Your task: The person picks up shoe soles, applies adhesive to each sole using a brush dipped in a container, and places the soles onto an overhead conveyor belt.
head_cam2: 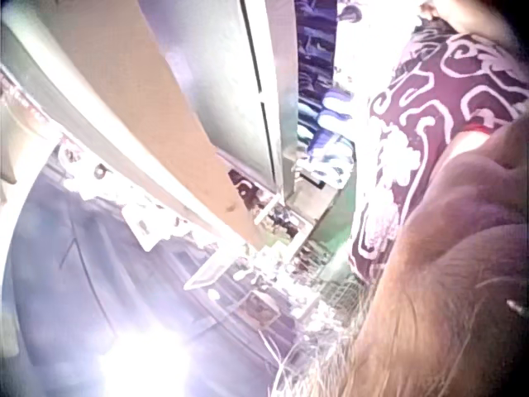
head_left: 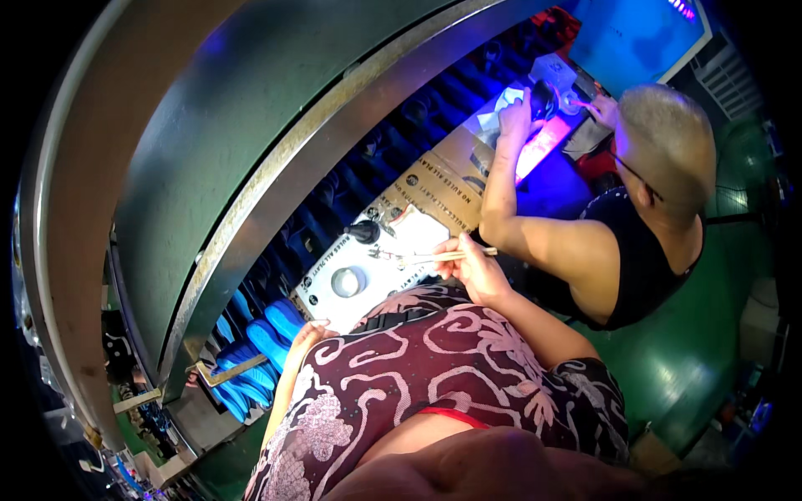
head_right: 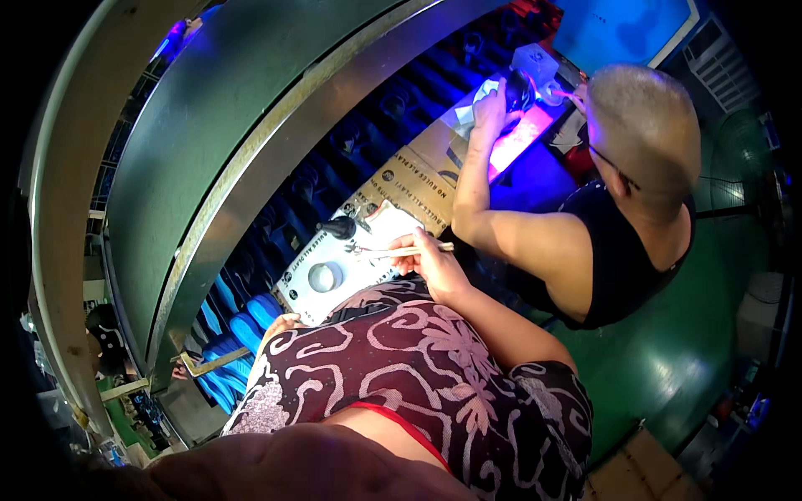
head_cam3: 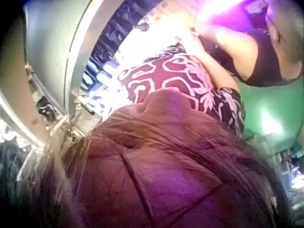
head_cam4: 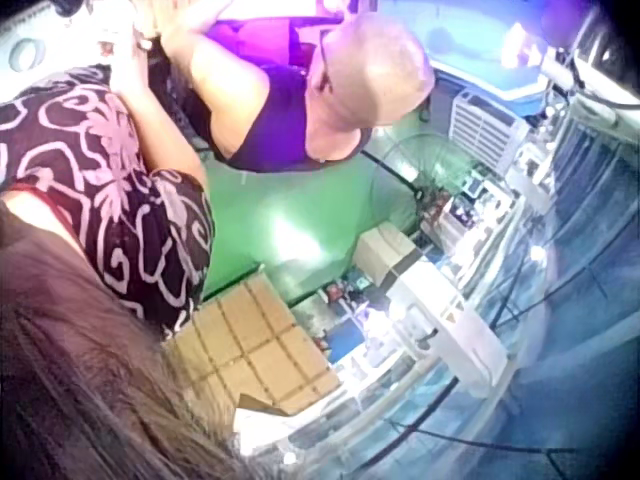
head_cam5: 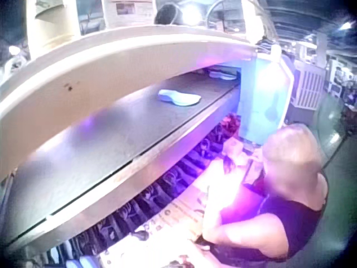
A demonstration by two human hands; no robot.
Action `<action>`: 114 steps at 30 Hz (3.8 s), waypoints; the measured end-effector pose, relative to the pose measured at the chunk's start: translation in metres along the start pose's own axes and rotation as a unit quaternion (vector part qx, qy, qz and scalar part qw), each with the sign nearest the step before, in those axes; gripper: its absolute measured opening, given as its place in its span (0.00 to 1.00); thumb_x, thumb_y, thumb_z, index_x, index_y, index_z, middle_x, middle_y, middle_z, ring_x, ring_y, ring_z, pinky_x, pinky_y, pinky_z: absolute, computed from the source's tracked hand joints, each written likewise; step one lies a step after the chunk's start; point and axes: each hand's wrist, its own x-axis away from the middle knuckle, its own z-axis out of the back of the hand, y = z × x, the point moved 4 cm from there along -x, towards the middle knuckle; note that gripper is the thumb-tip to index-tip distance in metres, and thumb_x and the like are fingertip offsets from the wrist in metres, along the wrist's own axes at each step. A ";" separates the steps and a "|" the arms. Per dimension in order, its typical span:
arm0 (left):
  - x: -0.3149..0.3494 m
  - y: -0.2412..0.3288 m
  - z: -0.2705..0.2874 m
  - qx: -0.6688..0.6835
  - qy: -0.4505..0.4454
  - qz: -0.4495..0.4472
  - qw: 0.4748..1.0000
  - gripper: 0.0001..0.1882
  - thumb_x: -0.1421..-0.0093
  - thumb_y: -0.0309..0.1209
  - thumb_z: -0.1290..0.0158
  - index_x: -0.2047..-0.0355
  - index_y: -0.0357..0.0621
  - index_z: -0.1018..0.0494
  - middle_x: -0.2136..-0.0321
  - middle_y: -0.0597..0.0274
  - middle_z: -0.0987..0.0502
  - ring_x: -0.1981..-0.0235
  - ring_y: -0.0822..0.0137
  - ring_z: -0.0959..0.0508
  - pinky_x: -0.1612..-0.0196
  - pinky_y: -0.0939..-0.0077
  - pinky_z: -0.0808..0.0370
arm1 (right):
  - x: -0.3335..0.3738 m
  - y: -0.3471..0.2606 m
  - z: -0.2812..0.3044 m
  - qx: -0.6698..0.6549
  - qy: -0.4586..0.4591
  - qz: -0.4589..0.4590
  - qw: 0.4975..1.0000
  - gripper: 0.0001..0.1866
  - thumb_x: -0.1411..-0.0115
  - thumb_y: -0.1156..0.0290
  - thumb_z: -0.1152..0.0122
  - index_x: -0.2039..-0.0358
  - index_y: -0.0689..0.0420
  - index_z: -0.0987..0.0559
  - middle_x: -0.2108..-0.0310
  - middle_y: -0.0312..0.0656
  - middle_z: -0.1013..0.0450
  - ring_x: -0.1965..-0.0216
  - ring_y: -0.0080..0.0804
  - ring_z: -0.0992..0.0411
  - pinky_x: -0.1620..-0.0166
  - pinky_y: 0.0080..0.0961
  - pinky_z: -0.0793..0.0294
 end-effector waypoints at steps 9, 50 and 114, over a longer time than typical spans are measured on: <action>0.039 -0.062 0.100 -0.324 0.178 -0.021 0.929 0.22 0.45 0.32 0.51 0.51 0.37 0.36 0.72 0.56 0.24 0.75 0.69 0.24 0.68 0.77 0.26 | 0.003 0.056 -0.016 -0.060 0.045 -0.037 0.996 0.25 0.35 0.52 0.63 0.65 0.63 0.28 0.75 0.41 0.30 0.72 0.27 0.32 0.63 0.25 0.30; 0.119 -0.111 0.076 0.259 0.222 -0.171 0.924 0.25 0.47 0.28 0.49 0.50 0.35 0.43 0.65 0.50 0.26 0.79 0.65 0.24 0.78 0.76 0.24 | -0.139 0.183 -0.066 0.602 -0.090 0.135 0.782 0.14 0.44 0.60 0.45 0.72 0.59 0.20 0.71 0.47 0.25 0.70 0.37 0.26 0.64 0.25 0.30; 0.054 0.049 -0.020 -0.324 0.313 -0.650 0.612 0.10 0.56 0.19 0.45 0.70 0.37 0.26 0.73 0.58 0.24 0.72 0.63 0.23 0.67 0.74 0.27 | -0.021 0.046 -0.191 0.530 -0.247 0.446 0.677 0.10 0.46 0.69 0.43 0.83 0.56 0.23 0.85 0.34 0.30 0.81 0.31 0.33 0.60 0.32 0.35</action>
